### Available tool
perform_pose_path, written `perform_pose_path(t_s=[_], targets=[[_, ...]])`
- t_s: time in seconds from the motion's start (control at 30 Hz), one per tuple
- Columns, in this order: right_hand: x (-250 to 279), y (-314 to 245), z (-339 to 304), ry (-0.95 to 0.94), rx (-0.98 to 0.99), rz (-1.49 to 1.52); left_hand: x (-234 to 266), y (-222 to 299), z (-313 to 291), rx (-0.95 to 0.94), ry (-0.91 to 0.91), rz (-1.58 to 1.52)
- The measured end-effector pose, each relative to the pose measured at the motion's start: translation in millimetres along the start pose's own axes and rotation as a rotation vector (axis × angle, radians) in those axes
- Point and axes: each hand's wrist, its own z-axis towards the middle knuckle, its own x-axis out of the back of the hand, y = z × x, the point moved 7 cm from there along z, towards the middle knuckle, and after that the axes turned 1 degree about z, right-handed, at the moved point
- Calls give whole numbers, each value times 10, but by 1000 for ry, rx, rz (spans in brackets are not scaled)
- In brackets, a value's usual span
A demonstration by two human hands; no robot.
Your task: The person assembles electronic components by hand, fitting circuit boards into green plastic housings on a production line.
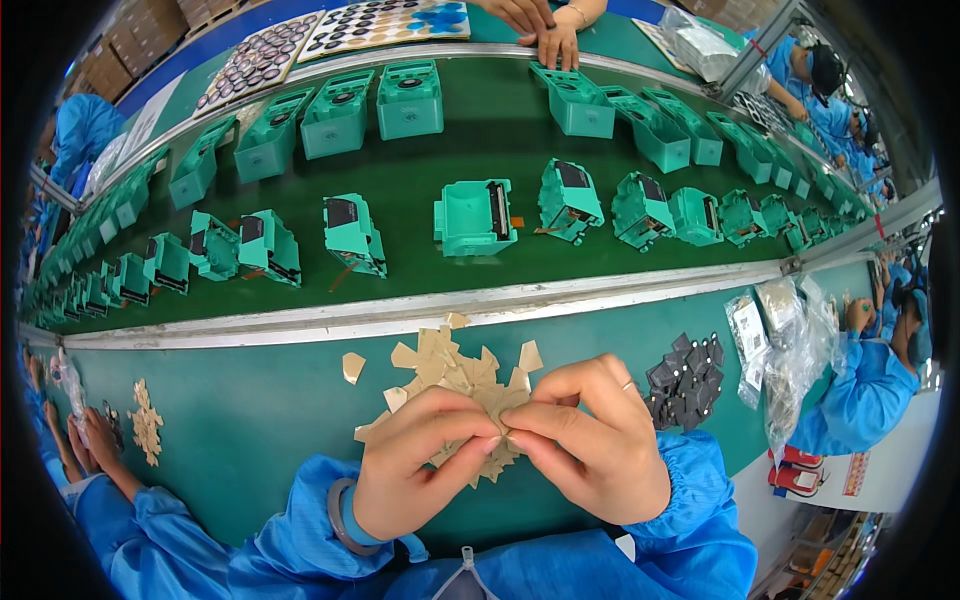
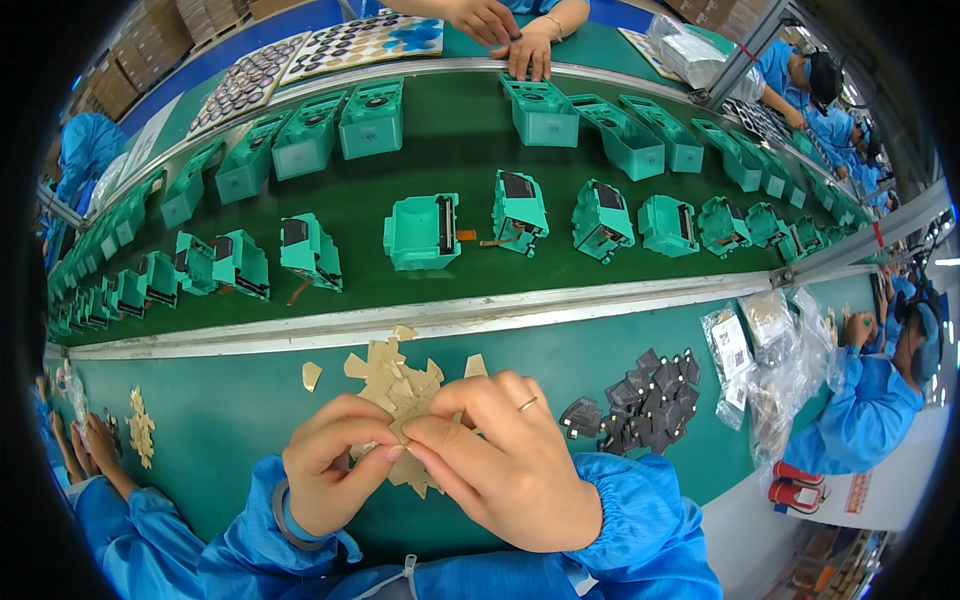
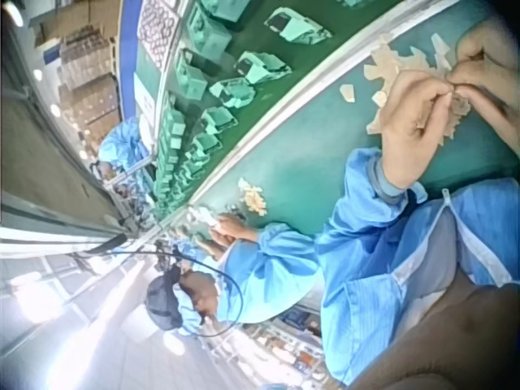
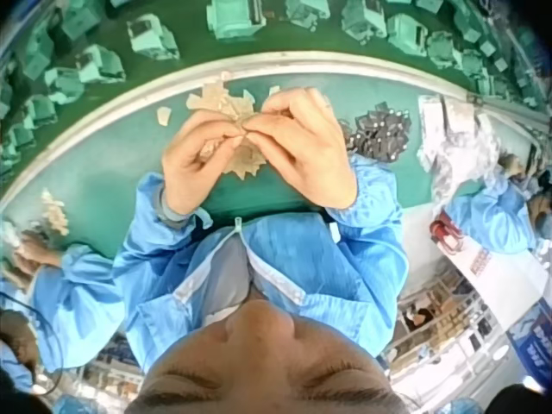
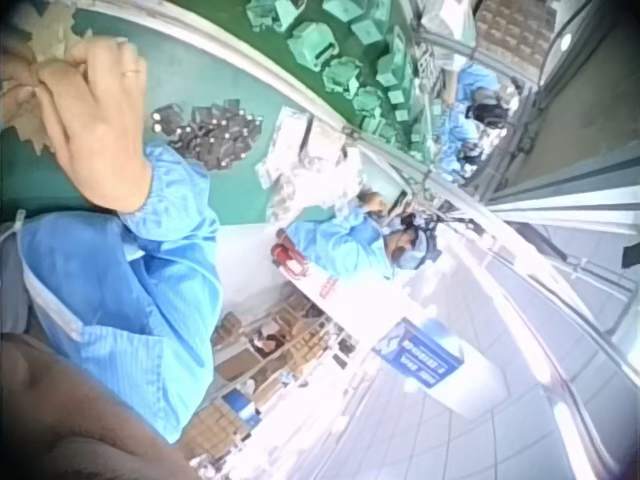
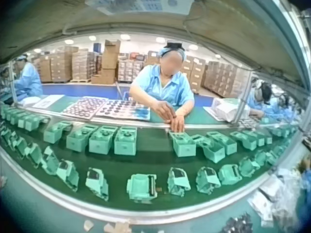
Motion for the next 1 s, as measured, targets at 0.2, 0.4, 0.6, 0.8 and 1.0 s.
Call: perform_pose_path(t_s=[0.2, 0.4, 0.6, 0.8, 1.0], targets=[[-2, 30, -40, -2, 26, 16, -53, 68, 4, -111, 43, 235], [-7, 104, -54, -17, -5, 87, -87, 50, 4, -126, 60, 246], [12, 136, -70, -25, -11, 108, -118, 36, 29, -108, 59, 225], [33, 157, -71, -14, -19, 103, -162, 16, 44, -101, 56, 221], [59, 204, -82, 6, -29, 86, -198, -23, 71, -43, 65, 179]])
